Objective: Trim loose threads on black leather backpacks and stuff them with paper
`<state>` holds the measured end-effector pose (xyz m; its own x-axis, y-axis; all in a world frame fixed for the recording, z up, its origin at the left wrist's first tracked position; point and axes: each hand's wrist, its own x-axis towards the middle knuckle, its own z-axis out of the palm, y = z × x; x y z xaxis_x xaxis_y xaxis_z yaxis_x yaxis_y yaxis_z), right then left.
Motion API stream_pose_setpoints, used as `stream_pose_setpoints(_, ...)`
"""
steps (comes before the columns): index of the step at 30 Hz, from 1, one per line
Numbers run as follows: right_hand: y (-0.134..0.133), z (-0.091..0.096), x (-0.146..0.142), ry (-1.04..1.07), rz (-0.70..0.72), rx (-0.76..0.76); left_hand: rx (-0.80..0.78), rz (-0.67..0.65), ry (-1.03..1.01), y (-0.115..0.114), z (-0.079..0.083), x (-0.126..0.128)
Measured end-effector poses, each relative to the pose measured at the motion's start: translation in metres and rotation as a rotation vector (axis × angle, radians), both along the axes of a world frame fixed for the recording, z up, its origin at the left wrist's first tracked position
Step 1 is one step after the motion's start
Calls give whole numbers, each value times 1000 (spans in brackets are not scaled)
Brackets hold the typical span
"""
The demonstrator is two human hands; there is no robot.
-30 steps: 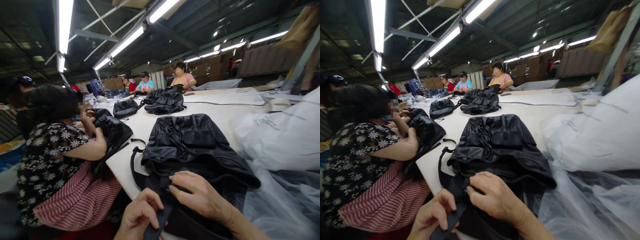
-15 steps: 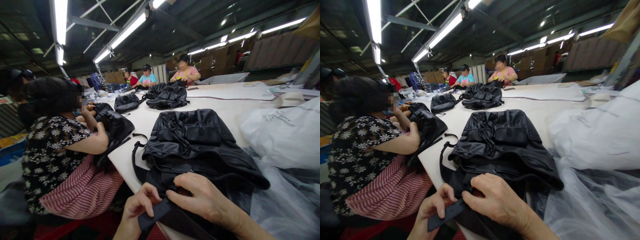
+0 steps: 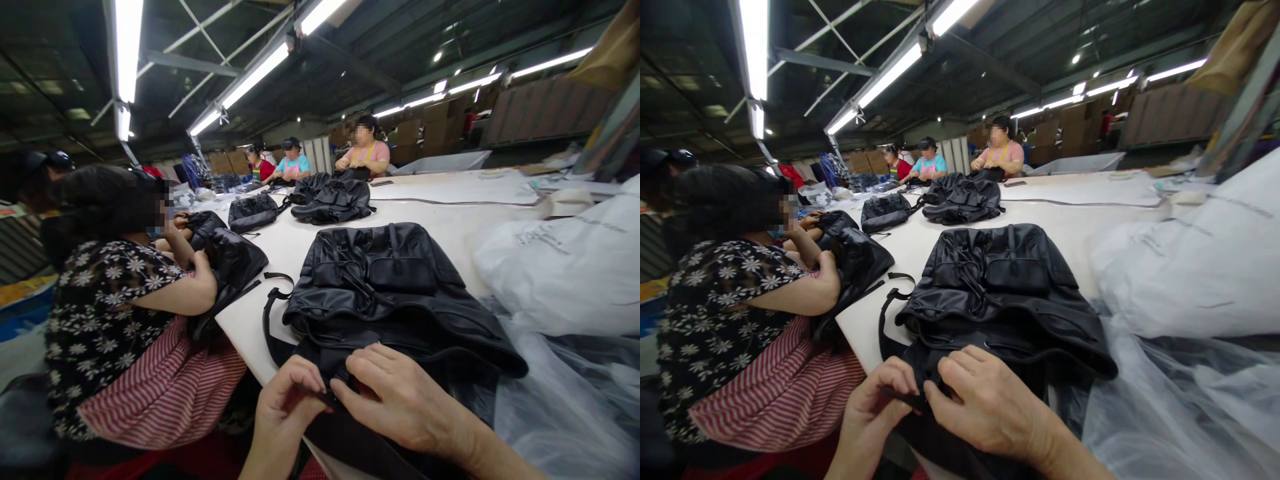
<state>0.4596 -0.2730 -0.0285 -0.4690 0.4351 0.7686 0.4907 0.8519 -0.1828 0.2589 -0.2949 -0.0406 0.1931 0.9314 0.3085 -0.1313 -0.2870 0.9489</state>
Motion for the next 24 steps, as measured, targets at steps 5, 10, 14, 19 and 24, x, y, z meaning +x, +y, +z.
stream_pose_setpoints(5, 2, 1, 9, -49, 97, 42, -201, 55, 1, 11, 5, 26)
stream_pose_setpoints(10, 10, -1, 17, 10, 68, 84, -361, 1, 97, 20, 12, 37)
stream_pose_setpoints(14, 15, -2, 19, 54, 84, 73, -494, -177, 197, 22, 30, 33)
stream_pose_setpoints(19, 17, 5, 25, 106, 68, -93, -550, -359, 234, 31, 32, 35)
stream_pose_setpoints(24, 11, 28, 40, 245, -37, -452, -422, -141, 90, 42, 11, 67)
